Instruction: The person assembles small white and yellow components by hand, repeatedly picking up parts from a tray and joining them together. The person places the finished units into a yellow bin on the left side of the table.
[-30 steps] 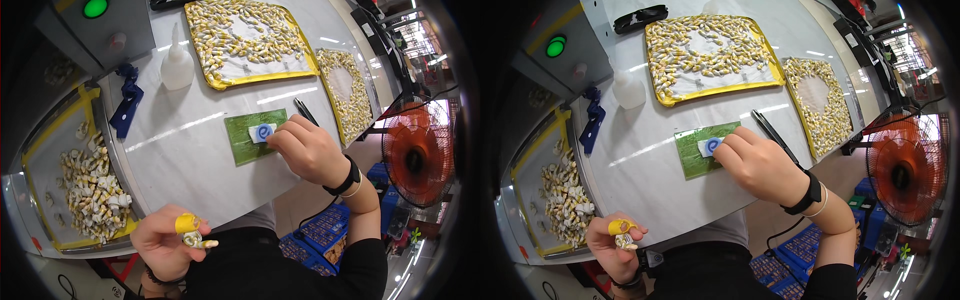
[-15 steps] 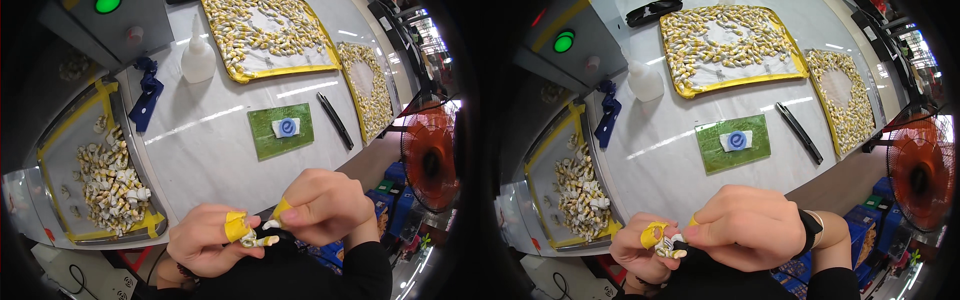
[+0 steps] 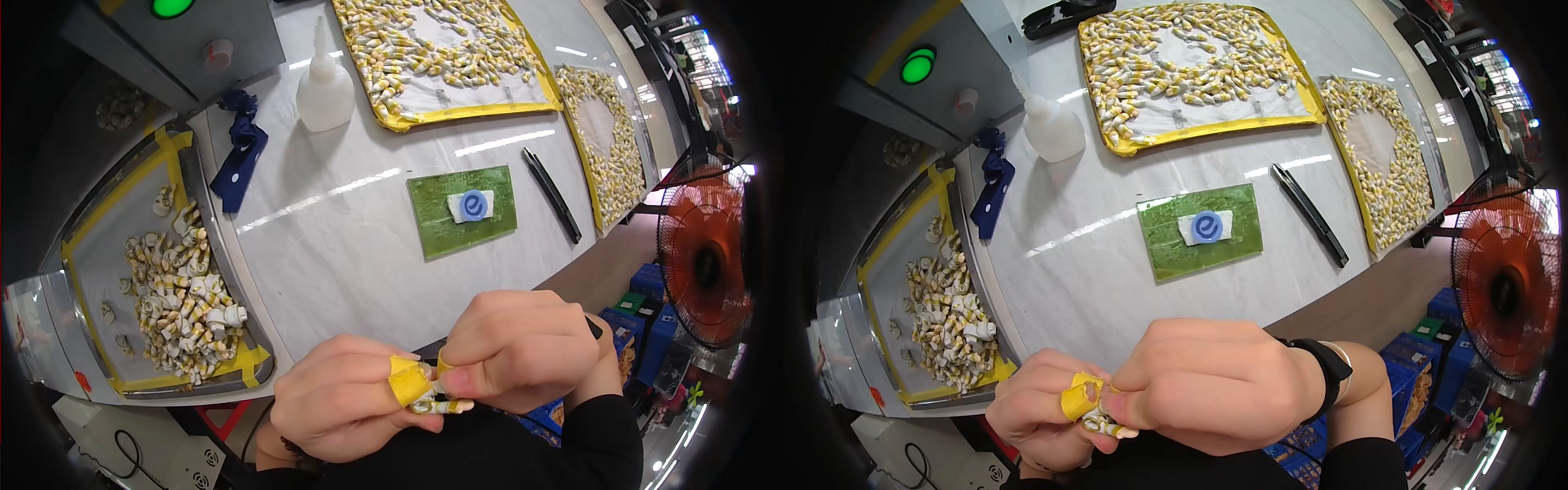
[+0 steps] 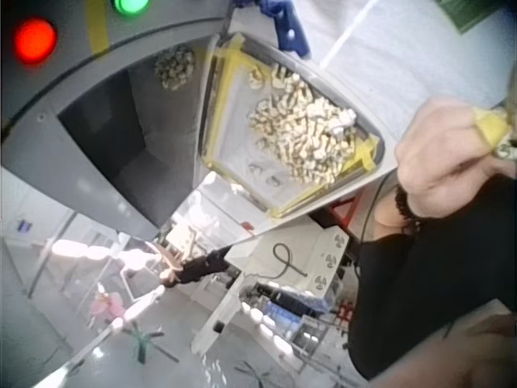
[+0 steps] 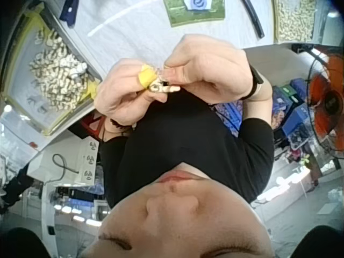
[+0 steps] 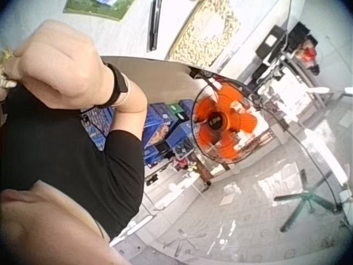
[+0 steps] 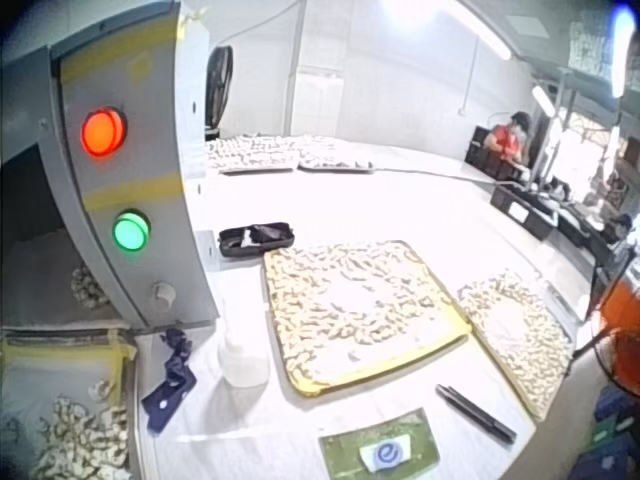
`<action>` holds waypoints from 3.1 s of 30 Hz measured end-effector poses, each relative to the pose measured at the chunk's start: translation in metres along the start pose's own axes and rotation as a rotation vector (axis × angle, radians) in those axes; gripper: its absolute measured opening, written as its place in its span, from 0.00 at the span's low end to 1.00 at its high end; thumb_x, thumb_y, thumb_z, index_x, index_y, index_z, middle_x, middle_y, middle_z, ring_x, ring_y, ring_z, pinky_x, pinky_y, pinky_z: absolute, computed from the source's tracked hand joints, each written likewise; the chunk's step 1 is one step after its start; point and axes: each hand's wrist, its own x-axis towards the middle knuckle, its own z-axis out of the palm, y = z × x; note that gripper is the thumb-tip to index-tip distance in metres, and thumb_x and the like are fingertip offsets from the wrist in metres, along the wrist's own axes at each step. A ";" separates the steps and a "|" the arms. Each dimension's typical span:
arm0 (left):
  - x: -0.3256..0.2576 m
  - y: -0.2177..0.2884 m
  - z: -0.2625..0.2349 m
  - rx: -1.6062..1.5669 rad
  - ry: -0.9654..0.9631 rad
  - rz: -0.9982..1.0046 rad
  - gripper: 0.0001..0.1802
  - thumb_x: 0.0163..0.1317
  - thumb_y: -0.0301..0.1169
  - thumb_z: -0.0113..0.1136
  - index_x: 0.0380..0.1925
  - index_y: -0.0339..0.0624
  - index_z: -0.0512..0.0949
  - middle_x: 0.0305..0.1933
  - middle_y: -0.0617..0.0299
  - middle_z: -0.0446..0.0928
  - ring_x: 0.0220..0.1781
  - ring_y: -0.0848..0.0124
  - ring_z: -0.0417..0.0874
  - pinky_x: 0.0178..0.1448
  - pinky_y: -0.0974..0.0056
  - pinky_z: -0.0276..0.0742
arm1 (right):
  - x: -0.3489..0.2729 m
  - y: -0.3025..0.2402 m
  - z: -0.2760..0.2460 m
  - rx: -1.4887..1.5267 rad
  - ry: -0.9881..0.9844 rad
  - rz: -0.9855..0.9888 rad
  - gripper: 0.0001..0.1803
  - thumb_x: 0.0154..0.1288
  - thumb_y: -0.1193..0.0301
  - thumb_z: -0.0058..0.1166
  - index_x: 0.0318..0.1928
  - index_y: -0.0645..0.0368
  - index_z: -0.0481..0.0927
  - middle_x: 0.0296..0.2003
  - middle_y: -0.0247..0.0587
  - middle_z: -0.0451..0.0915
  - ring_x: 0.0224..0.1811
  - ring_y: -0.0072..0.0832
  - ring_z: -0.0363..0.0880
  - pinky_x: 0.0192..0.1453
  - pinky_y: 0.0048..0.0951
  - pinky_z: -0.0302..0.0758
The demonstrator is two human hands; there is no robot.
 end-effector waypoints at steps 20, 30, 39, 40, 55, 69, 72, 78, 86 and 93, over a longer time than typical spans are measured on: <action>-0.006 -0.002 0.007 -0.276 0.126 -0.279 0.11 0.50 0.22 0.67 0.35 0.32 0.79 0.38 0.52 0.81 0.37 0.69 0.82 0.41 0.68 0.76 | -0.001 -0.006 -0.008 0.000 -0.015 0.116 0.08 0.49 0.80 0.63 0.33 0.62 0.82 0.29 0.39 0.79 0.28 0.30 0.77 0.30 0.23 0.72; -0.005 -0.006 0.002 -0.619 -0.008 -0.454 0.08 0.50 0.20 0.68 0.29 0.28 0.79 0.30 0.53 0.81 0.32 0.72 0.81 0.37 0.71 0.74 | 0.007 0.000 -0.017 0.124 -0.219 0.216 0.07 0.51 0.76 0.63 0.32 0.59 0.79 0.30 0.38 0.70 0.30 0.31 0.70 0.33 0.27 0.67; -0.008 -0.009 -0.001 -0.598 -0.159 -0.517 0.06 0.53 0.19 0.65 0.31 0.28 0.79 0.32 0.53 0.81 0.35 0.73 0.82 0.40 0.72 0.76 | 0.008 -0.004 -0.015 -0.012 -0.195 0.196 0.07 0.42 0.73 0.68 0.23 0.55 0.81 0.25 0.33 0.74 0.24 0.28 0.71 0.25 0.26 0.66; -0.007 -0.009 -0.001 -0.599 -0.155 -0.524 0.06 0.53 0.19 0.65 0.32 0.28 0.79 0.32 0.53 0.81 0.35 0.73 0.82 0.41 0.72 0.76 | 0.008 -0.006 -0.015 -0.023 -0.196 0.212 0.07 0.41 0.73 0.68 0.23 0.55 0.81 0.25 0.34 0.74 0.24 0.28 0.72 0.24 0.26 0.65; 0.000 -0.011 -0.001 -0.777 -0.119 -0.591 0.15 0.54 0.20 0.65 0.41 0.30 0.73 0.37 0.54 0.81 0.42 0.73 0.82 0.49 0.69 0.76 | 0.002 0.002 -0.016 0.262 -0.186 0.419 0.10 0.45 0.75 0.70 0.29 0.61 0.82 0.27 0.36 0.76 0.20 0.18 0.68 0.20 0.17 0.60; -0.004 0.001 -0.006 -0.619 -0.185 -0.652 0.11 0.54 0.19 0.64 0.36 0.34 0.73 0.35 0.58 0.81 0.40 0.74 0.82 0.47 0.71 0.76 | 0.002 0.003 -0.017 0.278 -0.336 0.344 0.10 0.48 0.74 0.68 0.30 0.63 0.80 0.29 0.38 0.77 0.26 0.25 0.73 0.24 0.22 0.67; -0.009 0.017 -0.041 -0.084 -0.340 -0.394 0.11 0.51 0.21 0.67 0.33 0.33 0.75 0.27 0.60 0.81 0.33 0.73 0.83 0.41 0.71 0.77 | 0.002 -0.003 -0.033 0.186 -0.347 0.261 0.14 0.53 0.73 0.64 0.40 0.63 0.78 0.37 0.40 0.77 0.37 0.33 0.75 0.35 0.24 0.70; -0.025 0.069 -0.122 1.090 0.413 -0.298 0.10 0.51 0.18 0.59 0.35 0.31 0.74 0.32 0.54 0.79 0.34 0.68 0.81 0.39 0.66 0.74 | 0.064 0.013 -0.068 -0.313 -0.112 0.293 0.40 0.37 0.66 0.72 0.54 0.61 0.69 0.48 0.37 0.73 0.52 0.24 0.70 0.46 0.23 0.67; 0.040 0.092 -0.163 1.175 0.184 -0.188 0.14 0.54 0.22 0.54 0.42 0.32 0.75 0.35 0.53 0.80 0.35 0.69 0.80 0.42 0.68 0.72 | 0.141 0.100 -0.050 -0.523 -0.301 0.491 0.23 0.47 0.60 0.69 0.38 0.65 0.82 0.34 0.40 0.81 0.39 0.29 0.78 0.48 0.28 0.72; 0.137 0.000 -0.226 1.341 -0.060 -0.197 0.20 0.52 0.35 0.63 0.44 0.36 0.77 0.35 0.48 0.80 0.33 0.58 0.82 0.40 0.62 0.76 | 0.093 0.030 -0.066 -0.086 -0.096 0.337 0.17 0.53 0.67 0.59 0.39 0.67 0.74 0.30 0.36 0.76 0.33 0.19 0.75 0.38 0.20 0.72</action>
